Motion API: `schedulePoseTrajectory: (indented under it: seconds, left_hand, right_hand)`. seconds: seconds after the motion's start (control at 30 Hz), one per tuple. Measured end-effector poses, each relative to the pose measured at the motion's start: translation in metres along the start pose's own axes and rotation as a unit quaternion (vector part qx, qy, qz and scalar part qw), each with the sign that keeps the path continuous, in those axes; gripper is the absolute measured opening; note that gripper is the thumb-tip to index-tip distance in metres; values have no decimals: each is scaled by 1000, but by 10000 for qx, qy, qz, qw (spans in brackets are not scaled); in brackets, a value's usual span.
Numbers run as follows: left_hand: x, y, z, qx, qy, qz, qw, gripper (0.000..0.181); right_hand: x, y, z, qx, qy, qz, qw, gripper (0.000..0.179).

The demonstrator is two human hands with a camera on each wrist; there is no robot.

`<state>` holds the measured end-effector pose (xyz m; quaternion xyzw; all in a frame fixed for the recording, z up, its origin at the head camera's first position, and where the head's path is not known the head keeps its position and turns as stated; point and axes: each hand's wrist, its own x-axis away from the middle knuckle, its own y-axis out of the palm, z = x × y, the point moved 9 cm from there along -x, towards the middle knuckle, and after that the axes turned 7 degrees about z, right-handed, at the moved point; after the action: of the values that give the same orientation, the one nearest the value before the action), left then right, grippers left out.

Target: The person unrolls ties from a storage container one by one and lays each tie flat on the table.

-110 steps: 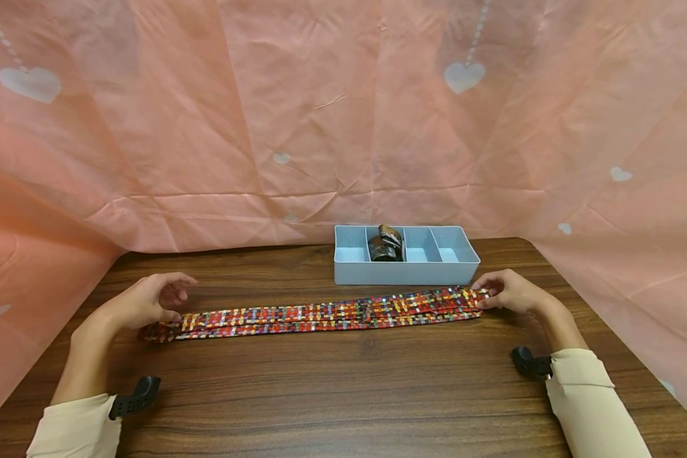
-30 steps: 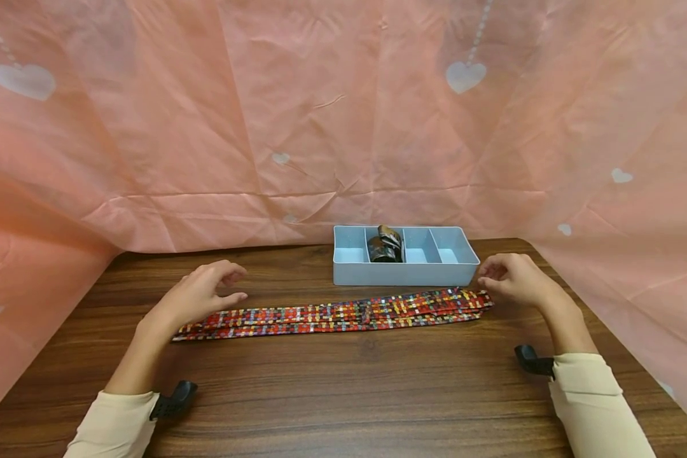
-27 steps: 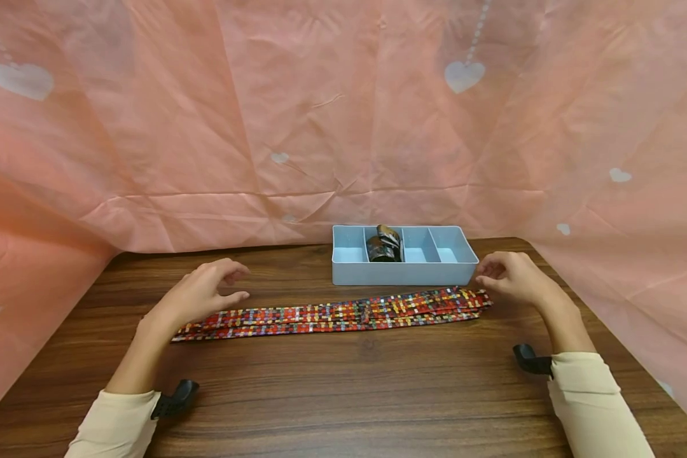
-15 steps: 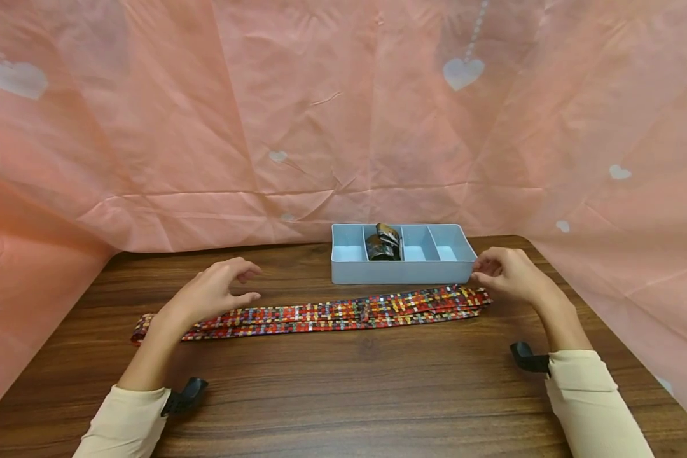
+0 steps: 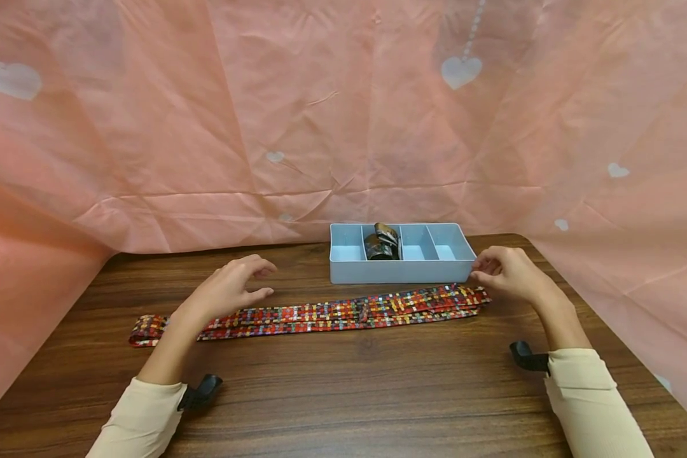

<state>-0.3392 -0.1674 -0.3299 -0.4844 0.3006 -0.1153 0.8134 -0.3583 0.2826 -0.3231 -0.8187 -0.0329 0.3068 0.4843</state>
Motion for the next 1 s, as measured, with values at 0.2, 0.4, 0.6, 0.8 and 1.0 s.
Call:
schedulePoseTrajectory:
  seconds: [0.2,0.4,0.6,0.8,1.0]
  left_hand:
    - [-10,10,11,53,177,24,9998,32]
    - [-19,20,20,81,251,-17,9997,31]
    - [-30,28,30,180,375,-17,9991,30]
    - [-44,36,39,295,411,-73,9987,31]
    - [-54,45,47,320,488,-71,9983,32]
  right_hand:
    - [-1,0,-2,-18,28,-16,10000,9]
    - [-1,2,-1,-72,129,-77,9999,9]
    - [-1,4,-1,-112,247,-152,9995,10]
    - [-1,4,-1,-70,267,-177,9995,9]
    - [0,5,0,-115,309,-230,9992,10]
